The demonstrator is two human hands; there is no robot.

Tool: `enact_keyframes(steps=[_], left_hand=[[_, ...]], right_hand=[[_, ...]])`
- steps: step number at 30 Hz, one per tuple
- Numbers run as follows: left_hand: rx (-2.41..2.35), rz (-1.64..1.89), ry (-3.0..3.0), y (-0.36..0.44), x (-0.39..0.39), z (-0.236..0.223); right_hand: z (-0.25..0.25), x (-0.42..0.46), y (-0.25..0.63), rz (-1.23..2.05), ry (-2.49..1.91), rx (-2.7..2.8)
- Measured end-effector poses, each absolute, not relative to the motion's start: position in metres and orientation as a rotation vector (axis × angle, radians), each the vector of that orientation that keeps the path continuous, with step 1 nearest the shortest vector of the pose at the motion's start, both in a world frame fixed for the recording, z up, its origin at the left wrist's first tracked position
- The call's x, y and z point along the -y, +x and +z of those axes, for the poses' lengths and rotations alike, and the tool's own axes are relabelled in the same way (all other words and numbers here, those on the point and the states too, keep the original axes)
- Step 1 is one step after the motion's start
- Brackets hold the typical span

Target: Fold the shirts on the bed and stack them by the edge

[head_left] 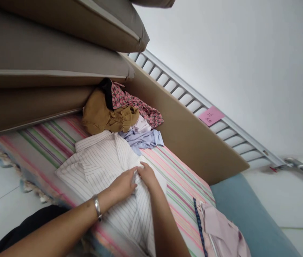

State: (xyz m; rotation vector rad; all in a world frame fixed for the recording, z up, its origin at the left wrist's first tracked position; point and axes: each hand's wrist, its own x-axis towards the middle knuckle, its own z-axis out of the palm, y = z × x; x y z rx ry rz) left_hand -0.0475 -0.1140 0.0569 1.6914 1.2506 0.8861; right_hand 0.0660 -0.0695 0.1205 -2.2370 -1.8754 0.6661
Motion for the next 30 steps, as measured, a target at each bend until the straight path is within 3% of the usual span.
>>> enact_keyframes(steps=[3,5,10,15,19,25,30], left_hand=[[-1.289,0.908,1.702,-0.051,0.108,0.053],[-1.313,0.932,1.702,-0.052,0.106,0.050],[-1.317,1.025,1.759,-0.049,0.106,0.046],[-1.332,1.089,1.752,-0.049,0.105,0.043],[-1.366,1.124,1.729,-0.056,0.104,0.046],[-1.227,1.065,2.049,-0.040,0.135,0.051],[-1.014,0.813,2.235,-0.018,0.164,0.045]], right_hand=[[0.145,0.108,0.104,0.854,-1.860,1.733],[0.142,0.137,0.139,0.788,-1.771,1.507],[0.067,0.215,0.166,0.543,-2.097,1.271],[0.029,0.275,0.107,0.533,-1.637,1.757],[0.050,0.277,0.124,0.628,-1.582,1.747],[0.044,0.250,0.200,0.466,-1.861,1.276],[0.031,0.200,0.237,0.896,-1.818,0.651]])
